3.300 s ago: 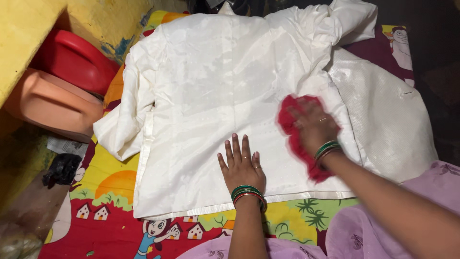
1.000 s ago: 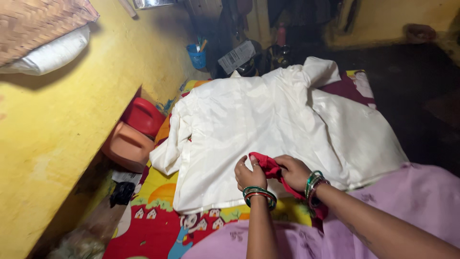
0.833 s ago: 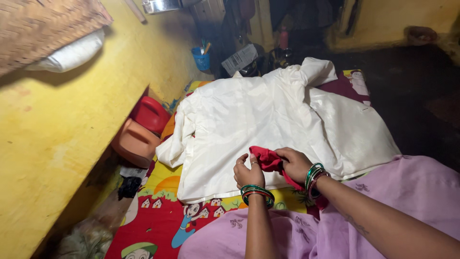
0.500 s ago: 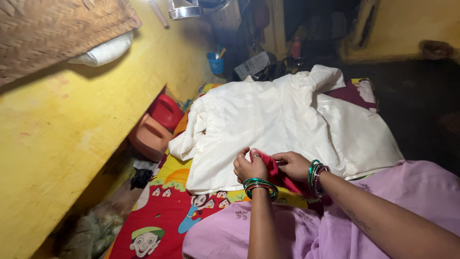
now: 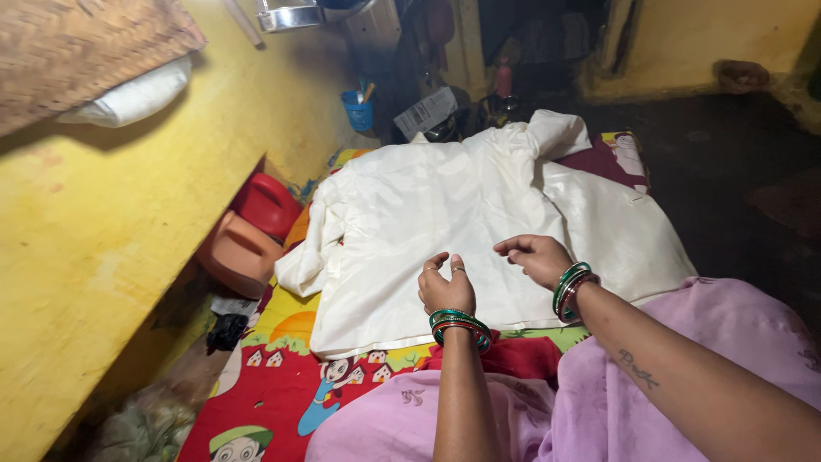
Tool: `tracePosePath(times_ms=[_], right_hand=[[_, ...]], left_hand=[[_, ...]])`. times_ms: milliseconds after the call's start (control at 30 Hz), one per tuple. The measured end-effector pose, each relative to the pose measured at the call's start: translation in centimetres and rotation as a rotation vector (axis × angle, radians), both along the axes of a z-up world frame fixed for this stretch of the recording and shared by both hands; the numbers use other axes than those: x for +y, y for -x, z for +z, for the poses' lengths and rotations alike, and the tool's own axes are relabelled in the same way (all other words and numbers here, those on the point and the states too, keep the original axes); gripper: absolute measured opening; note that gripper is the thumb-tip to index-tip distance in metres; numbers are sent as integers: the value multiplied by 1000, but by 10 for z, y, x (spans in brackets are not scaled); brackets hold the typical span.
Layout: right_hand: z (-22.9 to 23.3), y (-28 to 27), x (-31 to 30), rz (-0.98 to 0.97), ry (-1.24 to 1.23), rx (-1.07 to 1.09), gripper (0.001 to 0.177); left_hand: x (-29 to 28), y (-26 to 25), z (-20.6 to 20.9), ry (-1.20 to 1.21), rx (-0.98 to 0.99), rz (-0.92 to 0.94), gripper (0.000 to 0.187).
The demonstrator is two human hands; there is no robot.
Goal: The person wipes a white garment with a red cloth on a colorful bedsheet, repeatedly rubbing and smoothing the fabric. The person folds and unfolds the garment while continuing to wipe different sections.
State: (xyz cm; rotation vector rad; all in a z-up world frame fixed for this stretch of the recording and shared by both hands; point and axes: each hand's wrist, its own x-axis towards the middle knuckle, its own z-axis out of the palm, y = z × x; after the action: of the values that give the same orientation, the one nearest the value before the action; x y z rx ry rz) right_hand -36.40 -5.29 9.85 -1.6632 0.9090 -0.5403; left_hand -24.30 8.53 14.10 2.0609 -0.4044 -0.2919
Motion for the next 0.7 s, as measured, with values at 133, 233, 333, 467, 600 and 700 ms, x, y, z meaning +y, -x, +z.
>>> tracePosePath(times_ms=[133,233,333,467,600,700], right_hand=[[-25,21,-33,-137,-88,6,32],[-50,34,-63,-220,-162,0,35],[-75,46,-99,-269,-154,-35,33],[-98,55,-144,-339,-186,48,32],[-107,52,-188,-332,-96,24,33],[-119,50,-214,-326,81,107,34]], left_hand=[[-19,6,-14,-20,14,-56,35],[-31,8,-27,-20,14,-82,35],[-46,7,-42,-20,36,-104,35],[-66,3,-62,27,44,-145,35],[-94,-4,-80,37,67,-185,34],[-115,-8,-93,49,92,-205,35]])
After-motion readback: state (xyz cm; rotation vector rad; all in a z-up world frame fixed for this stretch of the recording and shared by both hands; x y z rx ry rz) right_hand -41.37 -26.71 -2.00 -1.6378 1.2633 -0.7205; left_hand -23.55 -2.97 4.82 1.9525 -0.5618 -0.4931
